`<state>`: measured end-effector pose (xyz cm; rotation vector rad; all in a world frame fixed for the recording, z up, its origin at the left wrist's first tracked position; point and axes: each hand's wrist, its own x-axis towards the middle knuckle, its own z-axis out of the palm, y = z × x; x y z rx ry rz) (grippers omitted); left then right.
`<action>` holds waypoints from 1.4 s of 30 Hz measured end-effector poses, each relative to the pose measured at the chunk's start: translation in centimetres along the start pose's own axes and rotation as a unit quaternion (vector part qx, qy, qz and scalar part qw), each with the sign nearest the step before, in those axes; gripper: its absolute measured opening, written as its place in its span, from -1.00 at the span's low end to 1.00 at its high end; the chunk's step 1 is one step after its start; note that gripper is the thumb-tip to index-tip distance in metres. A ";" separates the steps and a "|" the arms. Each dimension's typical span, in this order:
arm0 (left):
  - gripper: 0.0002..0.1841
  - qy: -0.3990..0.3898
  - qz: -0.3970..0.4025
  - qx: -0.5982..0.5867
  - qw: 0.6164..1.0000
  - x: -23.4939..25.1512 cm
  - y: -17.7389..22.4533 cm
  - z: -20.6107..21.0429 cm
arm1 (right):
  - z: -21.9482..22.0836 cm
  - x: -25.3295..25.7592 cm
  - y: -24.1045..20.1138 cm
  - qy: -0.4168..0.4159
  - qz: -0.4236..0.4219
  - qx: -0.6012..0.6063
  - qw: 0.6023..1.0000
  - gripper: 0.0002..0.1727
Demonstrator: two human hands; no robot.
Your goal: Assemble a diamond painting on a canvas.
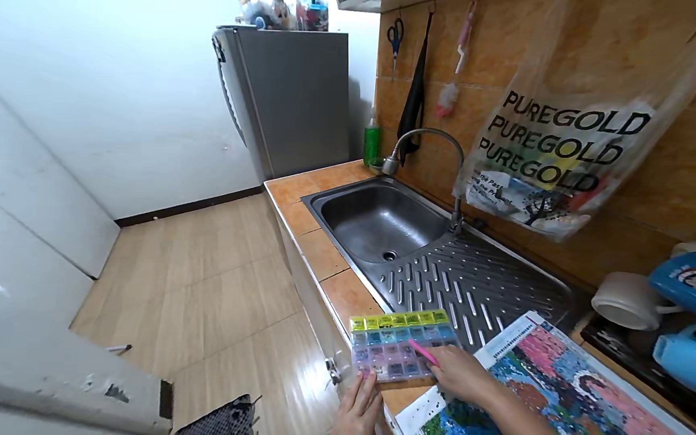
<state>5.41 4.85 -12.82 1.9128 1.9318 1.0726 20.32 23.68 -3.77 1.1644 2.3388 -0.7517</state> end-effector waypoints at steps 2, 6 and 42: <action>-0.62 0.007 -0.002 -0.005 1.000 0.0 0.1 0.1 | -0.3 -0.3 -0.4 -0.014 0.002 -0.021 1.000 -0.57; -0.62 -0.002 0.001 0.007 1.000 0.1 0.1 -0.1 | -0.8 -0.1 -0.4 -0.014 0.001 -0.025 1.000 -0.58; -0.60 0.007 -0.001 0.006 1.000 0.0 0.0 0.3 | -0.5 0.1 -0.9 -0.019 0.009 -0.006 1.000 -0.59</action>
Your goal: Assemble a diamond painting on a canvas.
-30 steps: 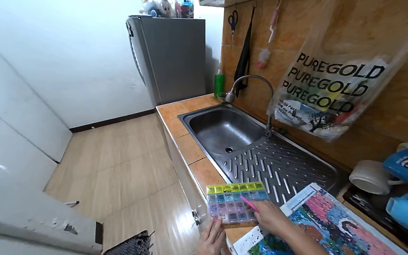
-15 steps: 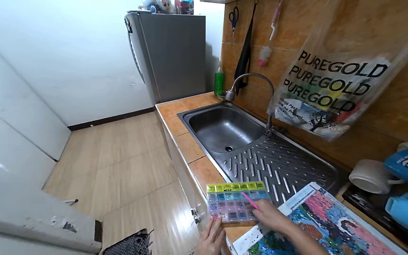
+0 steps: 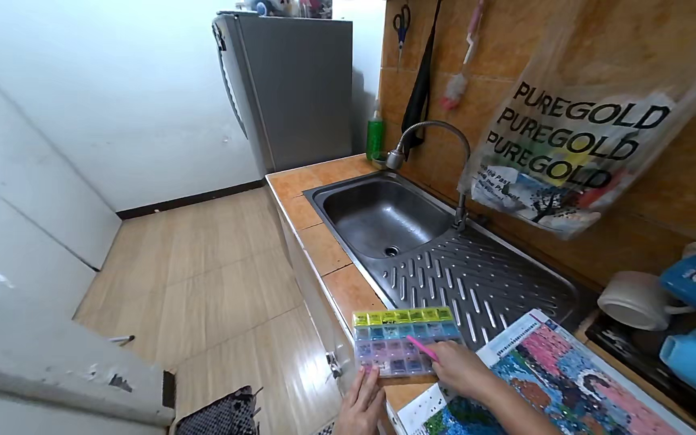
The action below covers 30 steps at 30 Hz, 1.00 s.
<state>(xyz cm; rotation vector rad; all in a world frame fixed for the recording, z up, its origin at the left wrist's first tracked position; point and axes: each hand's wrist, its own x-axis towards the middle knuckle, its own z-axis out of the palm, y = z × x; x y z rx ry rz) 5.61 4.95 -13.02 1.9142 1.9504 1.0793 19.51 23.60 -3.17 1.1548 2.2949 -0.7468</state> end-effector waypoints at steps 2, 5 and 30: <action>-0.60 -0.001 -0.003 -0.001 1.000 0.0 0.1 0.0 | -0.2 -0.2 -0.2 -0.003 0.002 -0.015 1.000 -0.59; -0.61 -0.002 -0.002 0.001 1.000 0.0 0.1 0.0 | -0.4 -0.1 -0.1 -0.005 -0.003 -0.021 1.000 -0.60; -0.60 -0.054 -0.026 0.059 0.996 0.7 1.8 -0.6 | -0.4 2.7 1.0 0.053 -0.037 0.064 0.996 -0.66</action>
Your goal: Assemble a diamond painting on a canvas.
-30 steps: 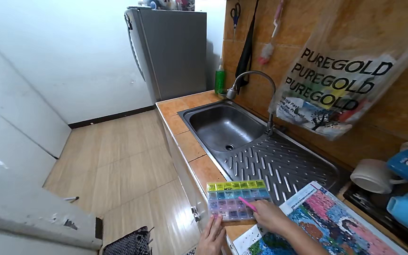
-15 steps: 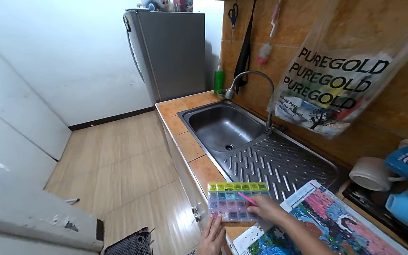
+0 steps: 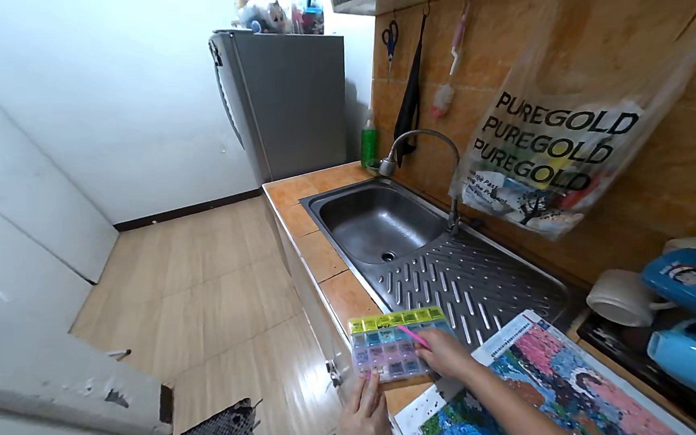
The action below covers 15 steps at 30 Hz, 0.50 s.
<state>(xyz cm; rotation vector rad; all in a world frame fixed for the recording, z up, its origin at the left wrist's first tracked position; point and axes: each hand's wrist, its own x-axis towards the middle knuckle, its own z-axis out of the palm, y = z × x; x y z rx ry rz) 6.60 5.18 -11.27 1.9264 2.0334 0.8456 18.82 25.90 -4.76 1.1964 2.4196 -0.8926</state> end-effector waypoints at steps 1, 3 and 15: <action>-0.61 -0.005 0.000 0.004 1.000 0.1 0.2 -0.1 | 0.1 0.3 0.4 0.010 -0.008 0.012 1.000 -0.67; -0.61 -0.013 -0.001 0.012 1.000 0.1 0.5 -0.2 | 0.3 0.6 1.3 0.032 -0.024 0.050 0.998 -0.68; -0.60 0.013 0.003 0.032 0.999 0.1 0.7 0.4 | 1.8 -4.7 3.5 0.008 -0.018 0.022 1.000 -0.68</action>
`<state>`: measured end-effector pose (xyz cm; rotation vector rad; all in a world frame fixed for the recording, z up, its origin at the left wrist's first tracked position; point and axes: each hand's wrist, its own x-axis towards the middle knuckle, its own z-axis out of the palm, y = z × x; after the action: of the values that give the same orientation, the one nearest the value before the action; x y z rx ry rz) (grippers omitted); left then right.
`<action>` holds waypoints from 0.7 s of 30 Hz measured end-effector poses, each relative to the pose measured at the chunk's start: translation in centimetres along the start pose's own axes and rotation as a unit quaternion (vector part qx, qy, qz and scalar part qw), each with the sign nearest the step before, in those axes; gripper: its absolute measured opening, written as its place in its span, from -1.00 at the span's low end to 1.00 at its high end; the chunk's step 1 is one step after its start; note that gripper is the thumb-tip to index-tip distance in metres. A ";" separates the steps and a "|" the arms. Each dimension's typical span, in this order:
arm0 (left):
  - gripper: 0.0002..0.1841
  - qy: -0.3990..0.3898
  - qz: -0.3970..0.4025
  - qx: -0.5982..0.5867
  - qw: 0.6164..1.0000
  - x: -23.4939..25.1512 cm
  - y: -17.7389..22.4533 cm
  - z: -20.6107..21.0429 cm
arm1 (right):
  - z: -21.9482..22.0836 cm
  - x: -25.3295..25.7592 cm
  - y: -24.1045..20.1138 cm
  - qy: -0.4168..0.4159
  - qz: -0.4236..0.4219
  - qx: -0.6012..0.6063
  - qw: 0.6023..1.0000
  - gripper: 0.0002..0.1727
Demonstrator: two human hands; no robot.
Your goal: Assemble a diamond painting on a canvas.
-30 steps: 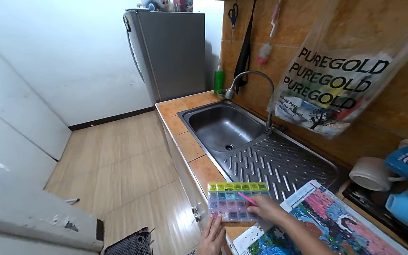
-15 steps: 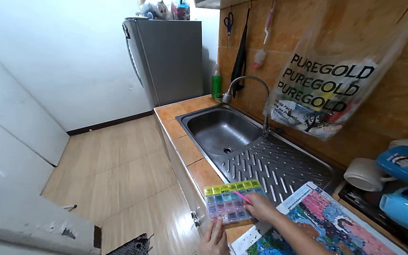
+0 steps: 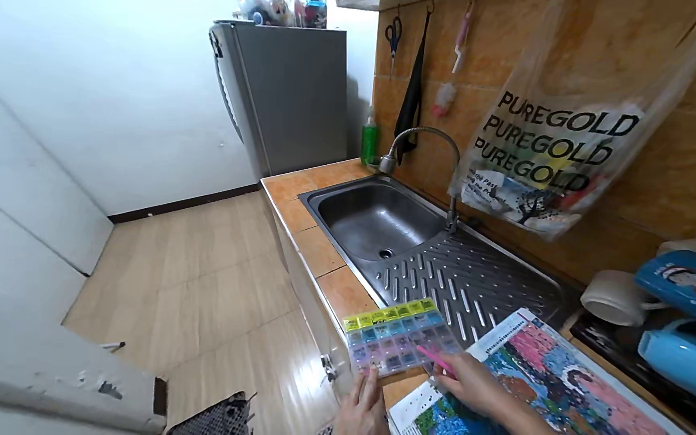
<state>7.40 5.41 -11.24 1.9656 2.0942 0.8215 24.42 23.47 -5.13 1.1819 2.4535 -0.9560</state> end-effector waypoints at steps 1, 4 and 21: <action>-0.61 0.000 -0.002 -0.001 1.000 0.0 0.0 0.0 | 0.2 -0.2 -0.3 -0.006 0.011 -0.023 1.000 -0.67; -0.62 -0.018 -0.011 -0.004 1.000 0.0 0.0 -0.2 | 0.6 -0.6 -1.1 -0.013 0.038 -0.077 0.996 -0.66; -0.61 -0.022 -0.004 0.004 1.000 0.0 -0.1 -0.4 | 0.2 -0.9 -1.4 -0.006 0.066 -0.074 0.995 -0.66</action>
<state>7.13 5.28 -10.95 1.9606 2.0836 0.7628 23.92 22.16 -4.22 1.2648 2.3572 -0.7300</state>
